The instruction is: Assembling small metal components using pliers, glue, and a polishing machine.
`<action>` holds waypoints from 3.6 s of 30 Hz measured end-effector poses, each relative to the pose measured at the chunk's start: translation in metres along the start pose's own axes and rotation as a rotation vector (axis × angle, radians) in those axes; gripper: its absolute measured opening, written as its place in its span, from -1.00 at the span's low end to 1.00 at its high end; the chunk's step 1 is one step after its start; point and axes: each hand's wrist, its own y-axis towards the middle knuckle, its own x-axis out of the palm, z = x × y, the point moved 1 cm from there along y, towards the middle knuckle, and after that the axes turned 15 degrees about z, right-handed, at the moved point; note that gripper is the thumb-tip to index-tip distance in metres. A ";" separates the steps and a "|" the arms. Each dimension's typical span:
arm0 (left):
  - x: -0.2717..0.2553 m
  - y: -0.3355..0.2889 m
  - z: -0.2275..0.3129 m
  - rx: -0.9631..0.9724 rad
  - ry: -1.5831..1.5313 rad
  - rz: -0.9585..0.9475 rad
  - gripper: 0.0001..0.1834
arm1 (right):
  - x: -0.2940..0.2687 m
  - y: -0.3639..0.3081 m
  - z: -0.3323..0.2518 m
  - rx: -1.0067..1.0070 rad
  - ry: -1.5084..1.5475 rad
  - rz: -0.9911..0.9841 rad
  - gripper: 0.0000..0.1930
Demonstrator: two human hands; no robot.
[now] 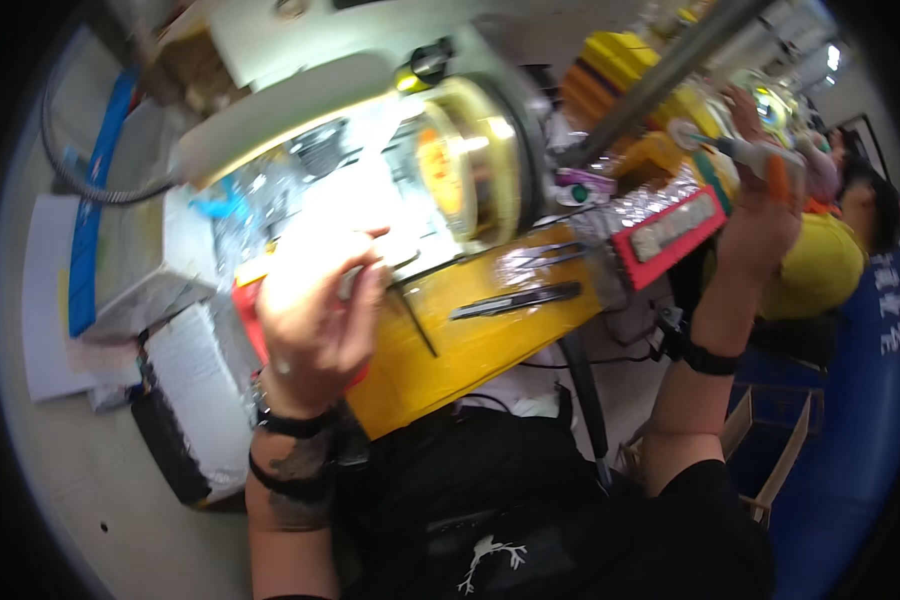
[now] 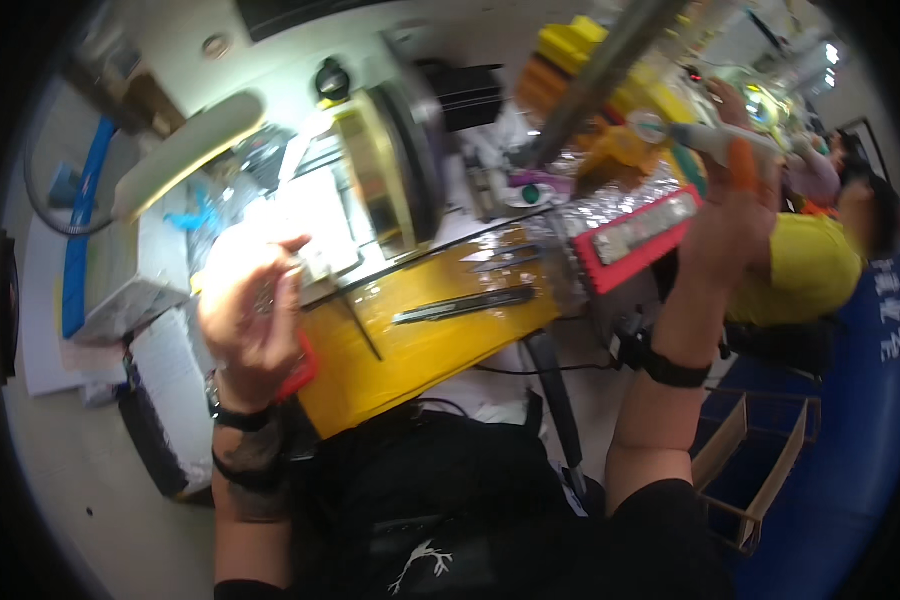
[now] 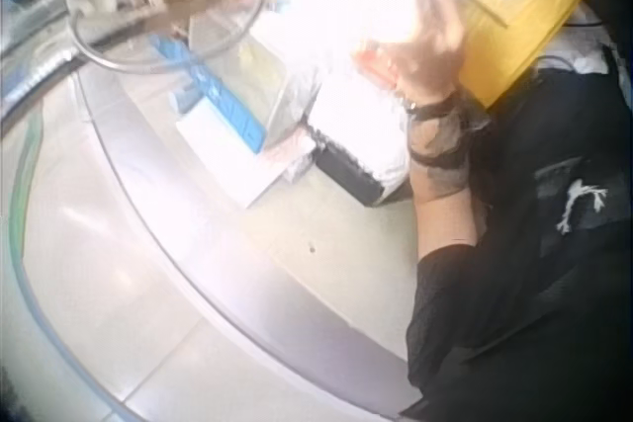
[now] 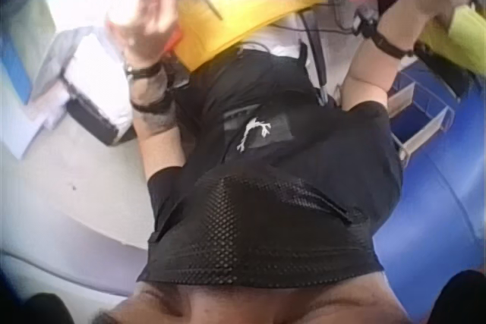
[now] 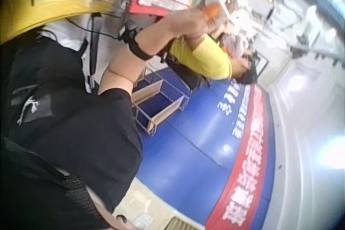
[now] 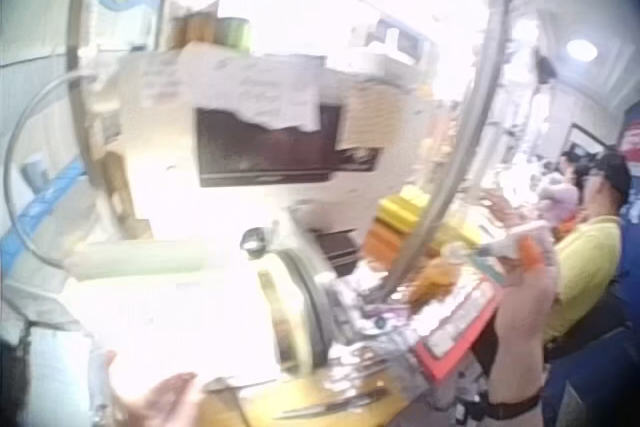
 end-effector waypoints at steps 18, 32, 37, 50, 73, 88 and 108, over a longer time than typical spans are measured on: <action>0.005 -0.002 0.013 0.071 0.116 -0.018 -0.86 | 0.010 0.015 0.024 -0.424 -0.953 -0.121 -0.52; 0.006 0.000 0.007 0.041 0.093 0.002 -0.84 | 0.014 -0.147 -0.004 0.176 -1.085 -0.846 -0.71; 0.004 -0.005 0.007 0.039 0.093 0.036 -0.83 | 0.033 -0.128 -0.030 0.229 -0.920 -0.877 -0.71; -0.001 0.002 0.002 0.090 0.120 0.006 -0.85 | 0.103 -0.162 -0.038 0.038 -0.287 -0.732 -0.69; 0.000 0.006 0.001 0.096 0.078 0.004 -0.90 | 0.138 -0.182 -0.025 -0.194 -0.454 -0.812 -0.67; -0.002 0.005 0.003 0.089 0.093 -0.005 -0.87 | 0.083 -0.179 -0.016 0.314 -0.018 -0.474 -0.83; 0.035 0.067 0.062 -0.378 0.486 -0.233 -0.85 | 0.131 -0.110 0.043 0.154 -0.407 -0.745 -0.84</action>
